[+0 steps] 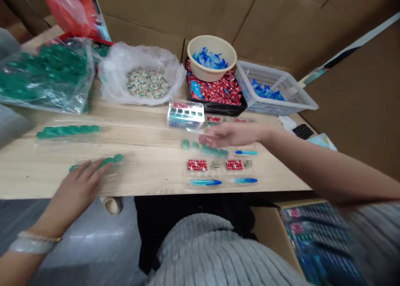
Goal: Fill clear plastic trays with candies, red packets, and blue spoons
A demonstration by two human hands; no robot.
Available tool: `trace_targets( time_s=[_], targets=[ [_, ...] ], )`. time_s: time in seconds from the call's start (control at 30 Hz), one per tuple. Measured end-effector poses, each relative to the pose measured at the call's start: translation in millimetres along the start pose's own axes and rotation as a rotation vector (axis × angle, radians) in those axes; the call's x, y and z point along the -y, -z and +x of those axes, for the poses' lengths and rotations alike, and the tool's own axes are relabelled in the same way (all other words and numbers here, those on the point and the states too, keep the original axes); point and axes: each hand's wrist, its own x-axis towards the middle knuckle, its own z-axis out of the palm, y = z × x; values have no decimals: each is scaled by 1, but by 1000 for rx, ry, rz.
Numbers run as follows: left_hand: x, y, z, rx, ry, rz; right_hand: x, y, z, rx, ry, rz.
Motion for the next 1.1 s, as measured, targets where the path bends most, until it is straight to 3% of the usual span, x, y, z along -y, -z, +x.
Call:
trace_targets(
  time_s=[0.07, 0.13, 0.2, 0.27, 0.4, 0.53, 0.63, 0.77, 0.87, 0.93, 0.97, 1.1],
  targets=[
    [-15, 19, 15, -25, 46, -82, -18, -1, -31, 171, -174, 242],
    [-39, 43, 32, -62, 150, -209, -43, -16, -40, 237, -284, 349],
    [-68, 63, 48, -47, 241, -390, -67, -33, -35, 172, -304, 342],
    [-95, 75, 64, 70, 283, -617, -85, -46, -27, 50, -271, 302],
    [-126, 78, 86, 304, 397, -991, -104, -52, -28, -112, -181, 312],
    [-130, 78, 95, 337, 482, -1115, -108, -50, -32, 14, -125, 367],
    [-130, 80, 96, 351, 527, -1196, -104, -55, -27, 0, -56, 87],
    [-132, 77, 95, 422, 562, -1286, -90, -82, -35, -241, -35, -475],
    [-138, 72, 101, 491, 566, -1345, -83, -112, -57, -285, 27, -600],
    [-148, 67, 114, 549, 526, -1362, -81, -122, -69, -254, 106, -528],
    [-155, 65, 124, 594, 489, -1358, -82, -120, -73, -309, 103, -462],
    [-201, 48, 187, 901, 256, -1307, -97, -76, -76, -787, -126, 31]
  ],
)
